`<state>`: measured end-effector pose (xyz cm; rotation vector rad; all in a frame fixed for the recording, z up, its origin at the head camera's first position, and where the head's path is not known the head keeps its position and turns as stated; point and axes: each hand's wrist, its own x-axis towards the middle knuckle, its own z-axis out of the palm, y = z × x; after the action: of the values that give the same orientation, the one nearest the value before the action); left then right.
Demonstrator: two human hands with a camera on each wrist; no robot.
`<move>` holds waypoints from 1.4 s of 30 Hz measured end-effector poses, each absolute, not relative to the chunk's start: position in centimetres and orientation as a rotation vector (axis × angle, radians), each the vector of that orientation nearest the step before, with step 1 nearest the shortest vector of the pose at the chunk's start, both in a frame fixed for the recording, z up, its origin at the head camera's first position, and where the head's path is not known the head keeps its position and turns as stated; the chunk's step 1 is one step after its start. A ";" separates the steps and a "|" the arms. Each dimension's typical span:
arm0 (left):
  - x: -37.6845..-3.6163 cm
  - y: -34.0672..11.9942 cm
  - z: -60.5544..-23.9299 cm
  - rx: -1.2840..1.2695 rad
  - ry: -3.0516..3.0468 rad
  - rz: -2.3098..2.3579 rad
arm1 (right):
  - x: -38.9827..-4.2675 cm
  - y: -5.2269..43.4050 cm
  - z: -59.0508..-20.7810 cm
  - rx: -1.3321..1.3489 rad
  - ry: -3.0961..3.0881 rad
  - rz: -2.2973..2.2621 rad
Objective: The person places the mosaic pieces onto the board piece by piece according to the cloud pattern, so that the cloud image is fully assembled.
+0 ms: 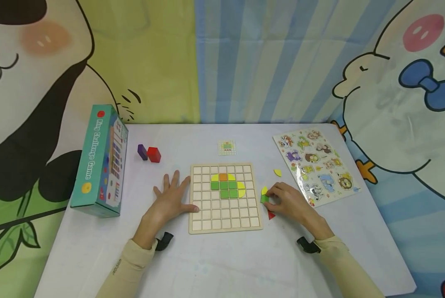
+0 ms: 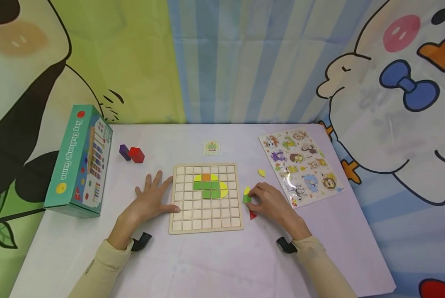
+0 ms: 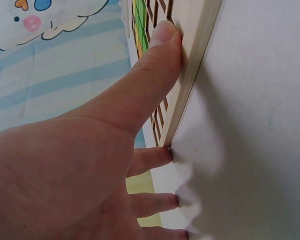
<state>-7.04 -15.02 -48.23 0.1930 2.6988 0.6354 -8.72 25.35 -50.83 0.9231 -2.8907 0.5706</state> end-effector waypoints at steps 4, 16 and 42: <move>-7.0 -15.1 -48.2 0.194 2.707 0.627 | -9.0 25.3 -50.8 0.946 -2.870 0.536; -6.7 -15.2 -48.0 0.170 2.694 0.635 | -10.5 23.3 -49.3 1.033 -2.771 0.593; -6.8 -15.1 -48.2 0.197 2.713 0.611 | -13.2 12.4 -48.2 1.382 -2.561 0.655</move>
<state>-6.83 -15.09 -48.18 0.1972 2.7126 0.6110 -13.17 12.42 -48.24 1.3822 -2.5613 0.6550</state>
